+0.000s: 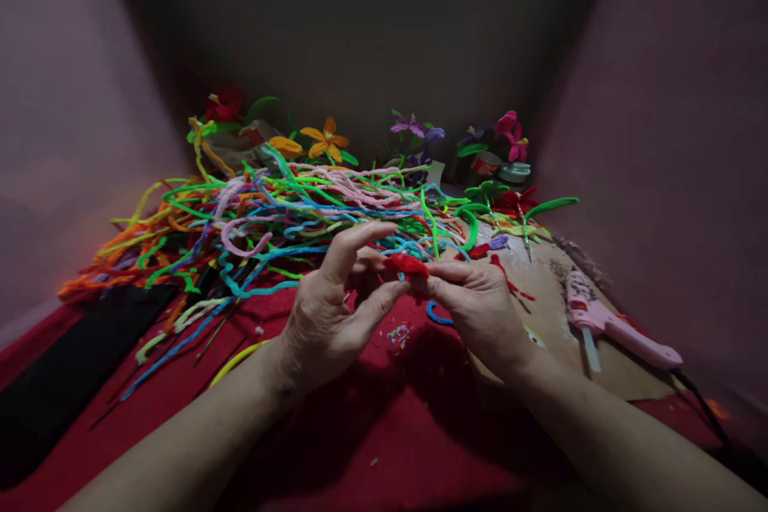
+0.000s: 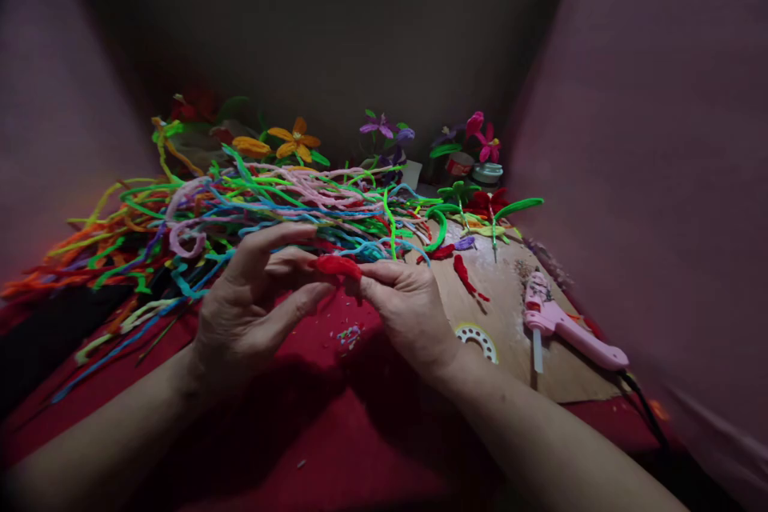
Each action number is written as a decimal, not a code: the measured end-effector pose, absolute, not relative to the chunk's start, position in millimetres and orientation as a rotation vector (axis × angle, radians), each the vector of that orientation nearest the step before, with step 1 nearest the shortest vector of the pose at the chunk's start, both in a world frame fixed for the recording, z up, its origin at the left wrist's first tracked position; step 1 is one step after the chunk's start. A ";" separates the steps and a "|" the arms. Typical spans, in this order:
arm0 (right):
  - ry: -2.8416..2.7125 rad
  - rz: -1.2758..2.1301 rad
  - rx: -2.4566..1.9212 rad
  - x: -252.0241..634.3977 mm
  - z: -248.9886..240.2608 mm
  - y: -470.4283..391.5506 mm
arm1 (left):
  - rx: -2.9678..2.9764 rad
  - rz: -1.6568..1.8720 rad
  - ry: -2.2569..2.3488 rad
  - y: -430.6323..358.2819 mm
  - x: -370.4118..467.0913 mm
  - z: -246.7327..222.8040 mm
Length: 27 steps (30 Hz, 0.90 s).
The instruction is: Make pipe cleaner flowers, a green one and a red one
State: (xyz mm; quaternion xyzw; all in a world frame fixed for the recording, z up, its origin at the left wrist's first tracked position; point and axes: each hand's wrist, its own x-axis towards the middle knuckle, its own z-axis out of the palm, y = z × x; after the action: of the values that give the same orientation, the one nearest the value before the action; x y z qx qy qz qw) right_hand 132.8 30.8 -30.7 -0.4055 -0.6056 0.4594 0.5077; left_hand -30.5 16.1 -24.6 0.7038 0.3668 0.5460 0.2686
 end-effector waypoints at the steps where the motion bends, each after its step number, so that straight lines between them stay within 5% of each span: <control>1: -1.486 1.010 -0.963 133.4 -31.9 30.7 | 1.848 1.509 0.984 15.1 -29.8 -22.6; 9: -1.750 0.276 -0.816 138.2 -37.8 31.2 | 1.589 1.498 1.070 18.0 -32.7 -10.2; 21: -1.906 -0.117 -0.725 142.0 -37.6 33.6 | 1.653 1.446 1.189 16.5 -35.2 -5.6; 27: -2.051 -0.291 -0.712 142.9 -42.5 36.0 | 1.817 1.132 1.220 23.9 -44.0 2.7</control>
State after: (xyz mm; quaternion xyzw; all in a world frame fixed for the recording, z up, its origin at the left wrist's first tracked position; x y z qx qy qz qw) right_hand 142.9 36.0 -42.5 -0.2889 -0.8324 -0.1181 0.4578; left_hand -44.0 23.9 2.7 0.6955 0.4669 0.4333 0.3325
